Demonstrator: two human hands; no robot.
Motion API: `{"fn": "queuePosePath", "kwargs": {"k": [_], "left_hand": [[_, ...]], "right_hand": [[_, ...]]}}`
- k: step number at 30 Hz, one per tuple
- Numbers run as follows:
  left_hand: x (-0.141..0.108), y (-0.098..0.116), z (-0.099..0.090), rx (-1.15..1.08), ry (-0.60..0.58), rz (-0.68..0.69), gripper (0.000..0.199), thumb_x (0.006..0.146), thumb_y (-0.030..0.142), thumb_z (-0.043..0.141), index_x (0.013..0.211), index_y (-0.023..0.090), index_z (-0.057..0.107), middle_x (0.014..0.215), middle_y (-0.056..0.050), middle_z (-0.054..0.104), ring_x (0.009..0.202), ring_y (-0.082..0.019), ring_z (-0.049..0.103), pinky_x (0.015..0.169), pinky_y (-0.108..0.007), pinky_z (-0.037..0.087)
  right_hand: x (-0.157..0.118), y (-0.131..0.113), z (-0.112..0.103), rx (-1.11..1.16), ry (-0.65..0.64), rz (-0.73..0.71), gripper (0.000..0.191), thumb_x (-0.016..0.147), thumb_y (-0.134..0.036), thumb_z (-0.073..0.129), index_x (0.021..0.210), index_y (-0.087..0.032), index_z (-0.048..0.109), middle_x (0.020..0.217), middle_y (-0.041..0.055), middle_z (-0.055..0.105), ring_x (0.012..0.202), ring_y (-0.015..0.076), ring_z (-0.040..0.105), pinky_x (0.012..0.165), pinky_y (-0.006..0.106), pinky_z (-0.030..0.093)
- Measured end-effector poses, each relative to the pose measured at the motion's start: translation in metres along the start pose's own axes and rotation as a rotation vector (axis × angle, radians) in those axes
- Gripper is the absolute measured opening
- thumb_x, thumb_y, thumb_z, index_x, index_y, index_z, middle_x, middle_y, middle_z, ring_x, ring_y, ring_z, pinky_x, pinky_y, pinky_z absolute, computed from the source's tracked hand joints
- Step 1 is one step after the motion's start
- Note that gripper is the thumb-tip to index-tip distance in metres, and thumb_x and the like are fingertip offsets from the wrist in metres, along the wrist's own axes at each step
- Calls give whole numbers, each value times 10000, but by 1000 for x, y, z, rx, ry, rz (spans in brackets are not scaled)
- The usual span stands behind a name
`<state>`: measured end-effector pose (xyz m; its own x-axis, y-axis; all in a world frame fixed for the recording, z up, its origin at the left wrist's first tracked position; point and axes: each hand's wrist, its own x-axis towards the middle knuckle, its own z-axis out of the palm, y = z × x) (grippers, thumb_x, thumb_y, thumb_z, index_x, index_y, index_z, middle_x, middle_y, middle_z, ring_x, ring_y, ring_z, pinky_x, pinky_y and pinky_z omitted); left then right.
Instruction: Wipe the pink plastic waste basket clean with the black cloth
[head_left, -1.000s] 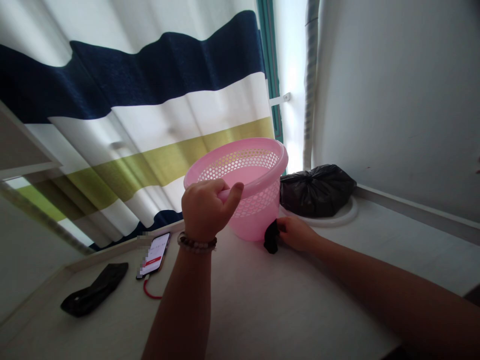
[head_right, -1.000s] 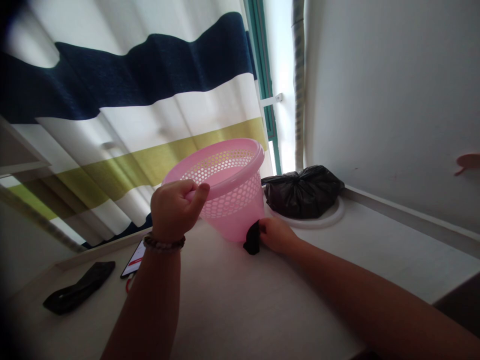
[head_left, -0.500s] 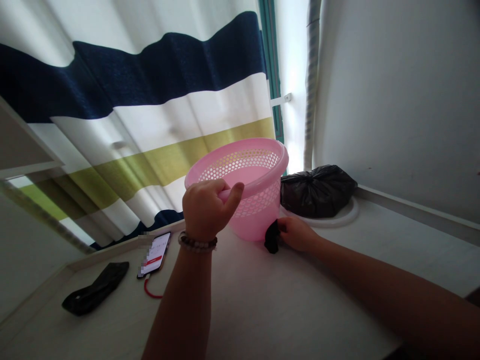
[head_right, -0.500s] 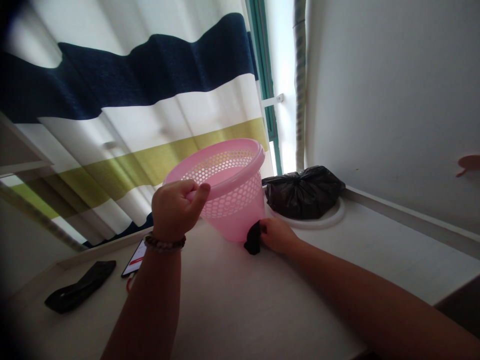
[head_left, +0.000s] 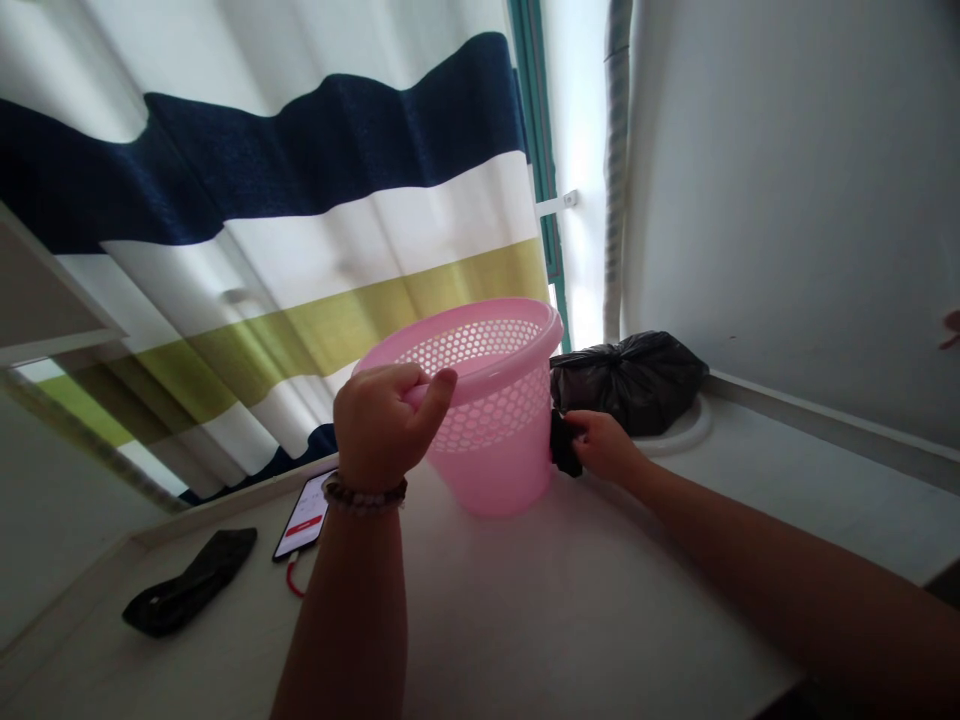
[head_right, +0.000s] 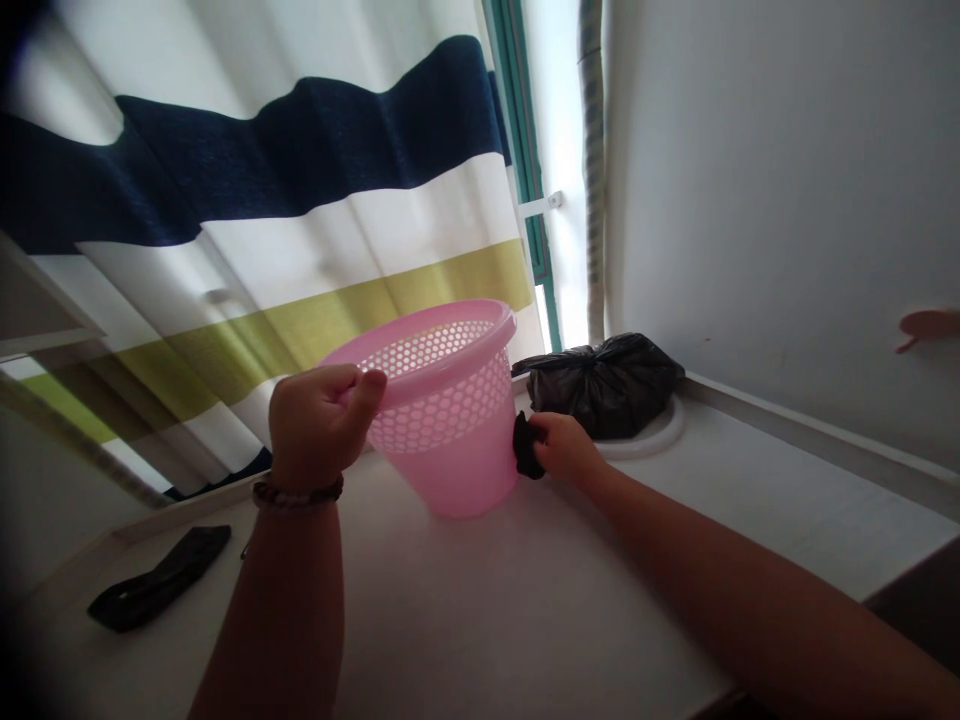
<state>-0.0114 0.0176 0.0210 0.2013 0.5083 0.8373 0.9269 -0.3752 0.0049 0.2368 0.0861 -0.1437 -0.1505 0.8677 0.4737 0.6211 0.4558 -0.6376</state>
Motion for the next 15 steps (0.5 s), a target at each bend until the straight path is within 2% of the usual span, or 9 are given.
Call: {"fn": "queuePosePath", "kwargs": {"k": [4,7,11,15], "left_hand": [[-2,-1,-4,-5,17,5,517,802,490,480,477,148,270,464,35,209,471,-72,213,512,-272,153],[-2,-1,-4,-18,12,15,512,805,485,478,479,147,273,466,35,212,472,-70,212,514,-272,154],[-2,-1,-2,2,14,10,509,805,485,477,485,148,272,471,35,214,477,-70,214,517,-274,145],[-1,-1,0,57,26,1,504,806,495,473,483,148,298,468,33,224,478,-73,214,519,-276,135]], "right_hand": [[-9,-24,-8,85,183,-320,77,682,-104,484,676,-181,493,670,-4,488,631,126,459,598,236,361],[-16,-40,-10,77,184,-416,52,722,-148,506,701,-187,480,699,3,490,655,130,455,628,248,360],[-19,-42,-4,-15,39,-354,74,682,-153,533,726,-188,484,688,1,544,633,130,477,605,245,348],[-19,-29,9,-151,-228,-232,97,667,-188,547,761,-187,572,675,7,604,593,133,509,536,236,310]]}}
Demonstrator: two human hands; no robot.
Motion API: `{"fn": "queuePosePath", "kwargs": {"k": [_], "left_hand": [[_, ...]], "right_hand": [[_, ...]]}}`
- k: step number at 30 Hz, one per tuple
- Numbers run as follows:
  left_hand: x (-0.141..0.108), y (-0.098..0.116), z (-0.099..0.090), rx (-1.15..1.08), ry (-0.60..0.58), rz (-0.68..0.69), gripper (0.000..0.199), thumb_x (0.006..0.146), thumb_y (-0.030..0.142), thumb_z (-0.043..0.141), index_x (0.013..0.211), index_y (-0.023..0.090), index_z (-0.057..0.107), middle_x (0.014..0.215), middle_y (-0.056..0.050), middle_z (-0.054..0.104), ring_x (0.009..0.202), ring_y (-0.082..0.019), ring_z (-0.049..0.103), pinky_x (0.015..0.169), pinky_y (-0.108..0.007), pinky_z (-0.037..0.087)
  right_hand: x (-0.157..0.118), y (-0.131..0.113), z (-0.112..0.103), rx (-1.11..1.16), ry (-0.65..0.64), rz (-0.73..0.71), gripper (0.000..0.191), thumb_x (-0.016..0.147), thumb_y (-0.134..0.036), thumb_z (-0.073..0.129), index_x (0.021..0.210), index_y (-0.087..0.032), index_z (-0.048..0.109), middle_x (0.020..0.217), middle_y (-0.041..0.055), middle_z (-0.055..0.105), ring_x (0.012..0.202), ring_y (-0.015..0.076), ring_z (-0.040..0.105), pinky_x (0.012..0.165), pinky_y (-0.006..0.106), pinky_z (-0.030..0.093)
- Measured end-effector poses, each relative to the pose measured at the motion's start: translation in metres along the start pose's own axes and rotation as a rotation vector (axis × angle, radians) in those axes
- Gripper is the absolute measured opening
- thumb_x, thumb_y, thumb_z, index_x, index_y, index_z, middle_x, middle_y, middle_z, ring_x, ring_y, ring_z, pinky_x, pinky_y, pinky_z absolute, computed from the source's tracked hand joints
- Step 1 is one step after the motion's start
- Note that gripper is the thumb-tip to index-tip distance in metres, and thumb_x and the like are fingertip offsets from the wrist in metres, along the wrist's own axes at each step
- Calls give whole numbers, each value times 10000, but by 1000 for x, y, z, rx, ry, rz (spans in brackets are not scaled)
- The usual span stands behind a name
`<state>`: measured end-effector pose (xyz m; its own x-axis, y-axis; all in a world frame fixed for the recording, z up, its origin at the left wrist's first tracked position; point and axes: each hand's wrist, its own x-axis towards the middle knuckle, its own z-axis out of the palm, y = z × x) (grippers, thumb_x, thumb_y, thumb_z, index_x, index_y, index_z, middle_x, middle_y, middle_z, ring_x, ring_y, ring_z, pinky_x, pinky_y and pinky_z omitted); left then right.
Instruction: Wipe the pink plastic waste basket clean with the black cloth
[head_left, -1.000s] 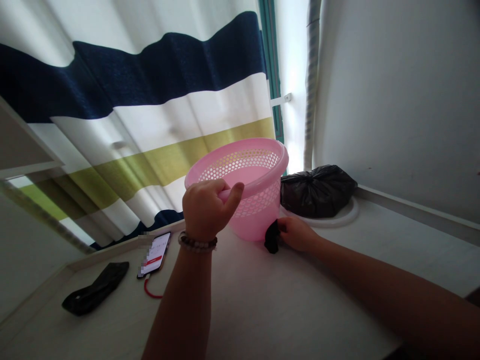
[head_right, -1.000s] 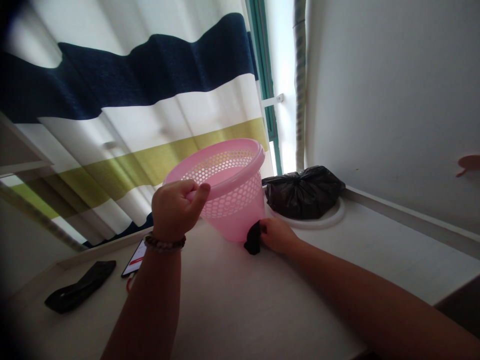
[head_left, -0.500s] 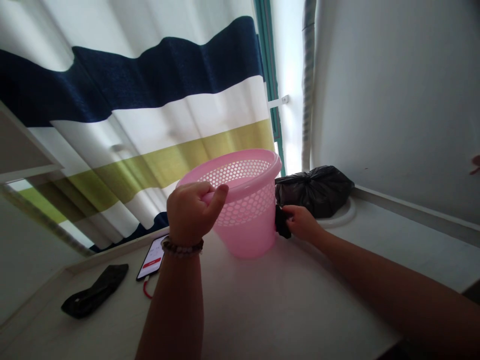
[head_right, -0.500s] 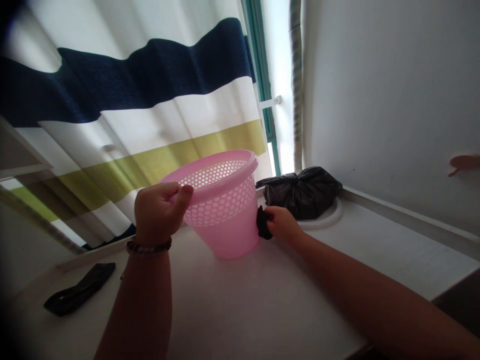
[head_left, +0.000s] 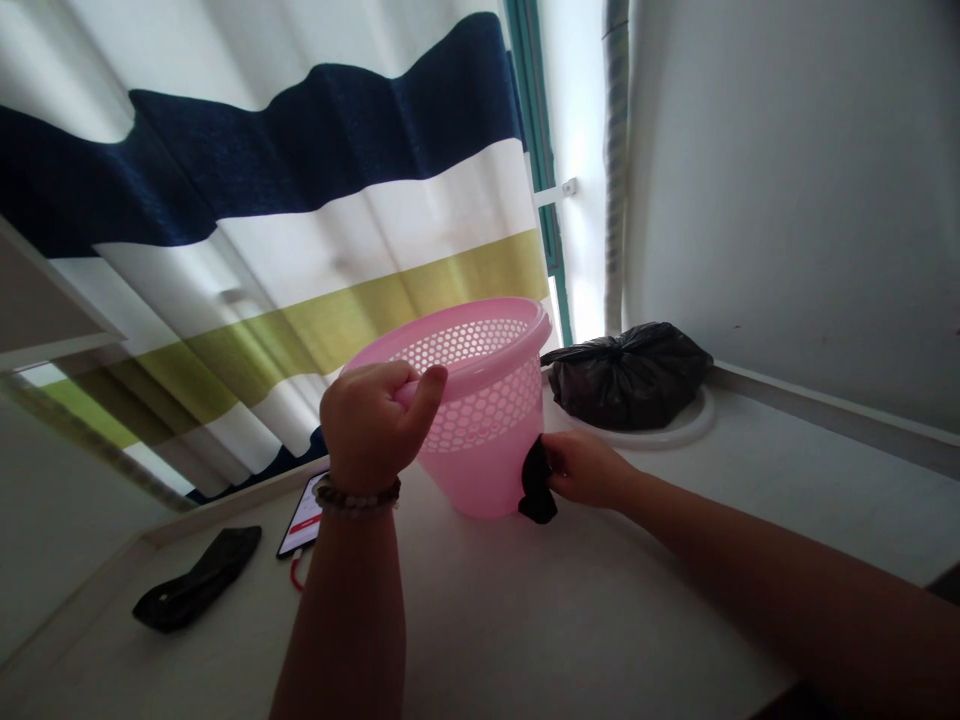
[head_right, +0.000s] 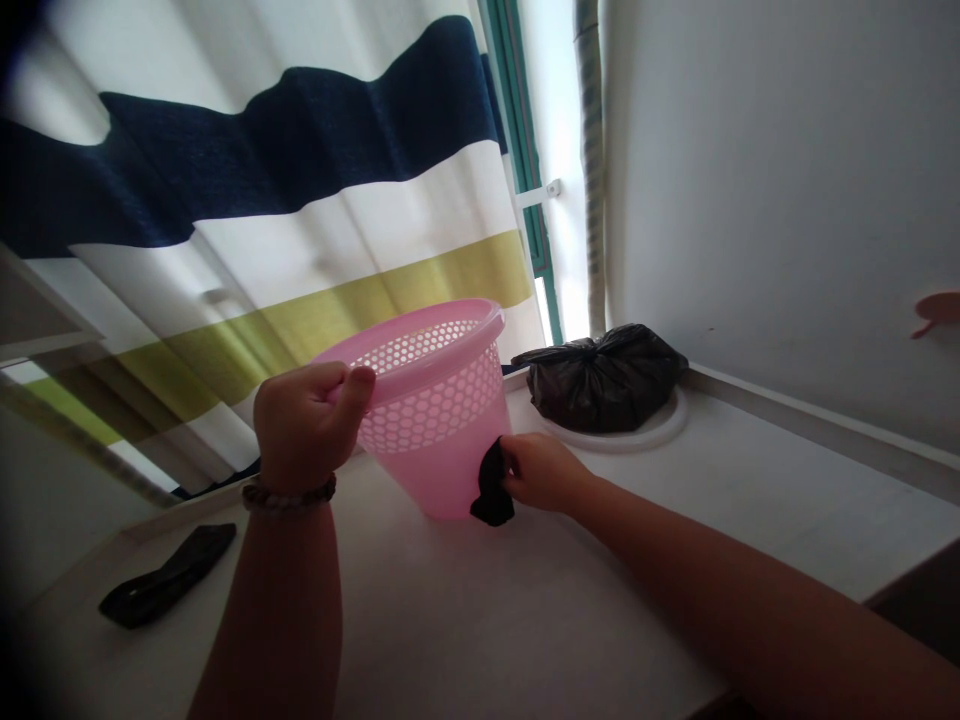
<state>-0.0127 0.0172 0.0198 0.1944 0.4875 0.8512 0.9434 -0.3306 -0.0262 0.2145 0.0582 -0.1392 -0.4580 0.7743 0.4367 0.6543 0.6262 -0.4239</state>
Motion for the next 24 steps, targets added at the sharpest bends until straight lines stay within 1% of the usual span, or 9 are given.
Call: {"fn": "queuePosePath", "kwargs": {"k": [3,5,7,10,13,16,19,21,24], "left_hand": [[-1,-2,1,13,-13,-4,499,812,499,461,486,150,316,470,32,234,478,-74,220,519,-275,138],[-1,-3,1,14,-21,-11,499,813,505,458,489,151,318,472,31,240,479,-74,224,518,-275,141],[-1,-3,1,12,-23,-16,501,812,509,457,490,151,317,472,32,238,479,-73,225,517,-274,143],[0,-3,1,8,-22,-13,504,813,507,456,488,151,311,472,32,232,479,-73,224,518,-275,146],[0,-1,0,-2,-20,-10,501,813,498,460,485,151,309,472,32,228,479,-73,225,518,-277,145],[0,0,0,-14,-11,-15,499,814,488,464,480,152,306,470,33,221,475,-72,219,518,-281,141],[0,1,0,-24,-9,-12,495,810,483,470,479,153,308,471,32,228,475,-73,220,518,-281,138],[1,2,0,-22,-7,-10,494,804,480,479,477,153,305,471,33,229,476,-73,215,518,-280,135],[1,3,-1,-22,0,-9,492,794,473,493,474,154,300,469,33,227,477,-72,209,517,-278,135]], "right_hand": [[0,8,9,-67,-228,58,110,689,-266,566,731,-187,631,683,26,645,583,144,542,509,239,291],[0,10,12,-95,-318,98,158,705,-314,568,728,-184,655,701,41,664,587,153,561,504,241,293],[0,11,13,-107,-345,124,196,728,-332,550,757,-183,674,733,54,679,607,160,579,513,241,307],[0,9,11,-106,-342,124,218,755,-312,523,804,-184,693,791,70,694,670,169,605,557,237,339],[0,7,10,-115,-332,112,224,766,-298,509,805,-176,693,807,79,695,695,174,612,577,235,352],[0,6,10,-129,-298,91,206,763,-281,508,760,-163,677,769,80,684,676,173,602,569,240,346],[-1,6,9,-77,-200,30,155,748,-215,501,706,-161,640,717,65,658,643,157,575,565,240,338],[-1,5,6,-25,-74,-18,130,744,-172,486,689,-166,603,690,46,624,626,144,545,573,238,340],[0,2,-1,30,151,-60,101,750,-148,473,666,-177,520,660,18,543,603,129,484,581,238,342]]}}
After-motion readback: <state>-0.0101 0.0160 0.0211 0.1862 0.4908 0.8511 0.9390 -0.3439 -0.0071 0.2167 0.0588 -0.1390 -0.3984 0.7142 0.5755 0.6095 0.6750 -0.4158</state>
